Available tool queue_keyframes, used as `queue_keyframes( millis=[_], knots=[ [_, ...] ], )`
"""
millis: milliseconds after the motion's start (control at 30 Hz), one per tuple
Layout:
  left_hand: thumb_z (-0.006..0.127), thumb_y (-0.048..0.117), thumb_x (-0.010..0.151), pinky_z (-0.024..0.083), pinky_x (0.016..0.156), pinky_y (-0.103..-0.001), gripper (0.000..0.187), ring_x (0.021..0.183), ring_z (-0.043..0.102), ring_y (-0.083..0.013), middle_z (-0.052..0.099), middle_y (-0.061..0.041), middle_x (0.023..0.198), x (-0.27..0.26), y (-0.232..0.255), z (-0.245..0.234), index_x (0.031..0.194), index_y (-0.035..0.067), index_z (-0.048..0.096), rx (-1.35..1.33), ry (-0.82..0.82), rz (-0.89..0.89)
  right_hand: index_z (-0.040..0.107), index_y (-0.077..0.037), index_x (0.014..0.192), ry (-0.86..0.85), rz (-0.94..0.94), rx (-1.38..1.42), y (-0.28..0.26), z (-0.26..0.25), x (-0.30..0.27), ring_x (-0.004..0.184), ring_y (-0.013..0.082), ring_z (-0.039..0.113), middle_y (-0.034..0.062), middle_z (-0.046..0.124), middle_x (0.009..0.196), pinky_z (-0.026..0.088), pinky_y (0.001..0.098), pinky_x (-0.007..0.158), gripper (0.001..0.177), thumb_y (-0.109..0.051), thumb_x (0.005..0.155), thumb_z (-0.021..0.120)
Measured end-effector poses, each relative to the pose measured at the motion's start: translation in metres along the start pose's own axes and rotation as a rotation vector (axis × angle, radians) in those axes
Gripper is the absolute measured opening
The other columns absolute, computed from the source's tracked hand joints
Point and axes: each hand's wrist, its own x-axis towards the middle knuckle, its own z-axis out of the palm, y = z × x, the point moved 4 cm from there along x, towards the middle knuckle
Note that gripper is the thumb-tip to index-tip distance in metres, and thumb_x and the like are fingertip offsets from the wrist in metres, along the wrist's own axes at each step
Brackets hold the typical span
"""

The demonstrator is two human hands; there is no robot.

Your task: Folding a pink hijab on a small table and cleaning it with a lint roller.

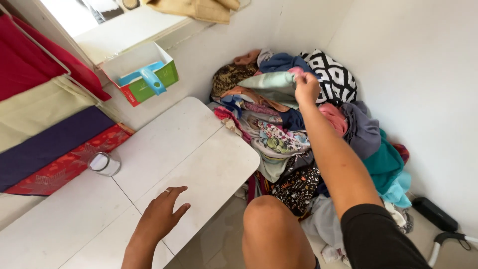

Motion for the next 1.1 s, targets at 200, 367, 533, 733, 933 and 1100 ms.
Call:
queue_keyframes(
  millis=[200, 367, 533, 733, 933, 1100],
  knots=[
    [0.058, 0.042, 0.097, 0.048, 0.106, -0.039, 0.049, 0.131, 0.057, -0.0193, 0.055, 0.005, 0.148, -0.026, -0.003, -0.016, 0.145, 0.034, 0.05, -0.039, 0.039, -0.04, 0.079, -0.024, 0.07, 0.138, -0.411, 0.091, -0.146, -0.088, 0.037, 0.058, 0.0039, 0.07, -0.0084, 0.075, 0.062, 0.053, 0.0286, 0.06, 0.029, -0.036, 0.096, 0.072],
    [0.058, 0.04, 0.096, 0.049, 0.103, -0.039, 0.051, 0.13, 0.058, -0.0186, 0.057, 0.006, 0.146, -0.058, 0.0, -0.029, 0.146, 0.031, 0.05, -0.093, 0.096, 0.009, 0.071, -0.013, 0.088, -0.182, -0.153, 0.851, -0.291, -0.163, -0.014, 0.067, 0.0115, 0.075, 0.001, 0.076, 0.076, 0.057, 0.0236, 0.057, 0.003, -0.013, 0.085, 0.07],
    [0.063, 0.035, 0.095, 0.053, 0.095, -0.04, 0.059, 0.125, 0.063, -0.0158, 0.06, 0.002, 0.139, -0.086, 0.006, -0.039, 0.15, 0.029, 0.042, -0.181, 0.254, 0.156, 0.07, -0.01, 0.083, -0.635, -0.303, 0.939, -0.397, -0.201, -0.172, 0.067, 0.0177, 0.073, 0.0041, 0.072, 0.072, 0.063, 0.0311, 0.065, 0.012, -0.02, 0.09, 0.069],
    [0.085, 0.044, 0.077, 0.045, 0.119, -0.055, 0.125, 0.157, 0.03, -0.0392, -0.004, -0.013, 0.171, -0.134, 0.016, -0.049, 0.164, 0.012, 0.001, -0.723, 0.751, 0.839, 0.066, -0.007, 0.096, -1.496, -0.48, 0.93, -0.442, -0.141, -0.398, 0.07, 0.014, 0.071, 0.005, 0.07, 0.081, 0.066, 0.0248, 0.067, 0.016, -0.022, 0.097, 0.07],
    [0.056, 0.026, 0.091, 0.038, 0.058, -0.032, 0.026, 0.074, 0.043, -0.0091, 0.054, 0.004, 0.07, -0.151, -0.044, -0.05, 0.073, 0.01, 0.047, -0.93, 0.846, 0.269, 0.051, -0.015, 0.136, -1.094, -0.523, 0.438, -0.381, -0.065, -0.441, 0.109, 0.0178, 0.073, 0.0048, 0.059, 0.137, 0.062, 0.0301, 0.087, 0.058, -0.043, 0.089, 0.07],
    [0.057, 0.032, 0.099, 0.057, 0.087, -0.038, 0.026, 0.096, 0.069, -0.023, 0.074, -0.009, 0.099, -0.189, -0.051, -0.075, 0.104, 0.009, 0.067, -1.081, 0.792, 0.387, 0.058, -0.015, 0.141, -1.181, -1.054, 0.476, -0.35, -0.085, -0.502, 0.113, 0.0247, 0.06, 0.0061, 0.06, 0.129, 0.054, 0.0398, 0.095, 0.092, -0.05, 0.065, 0.096]
  ],
)
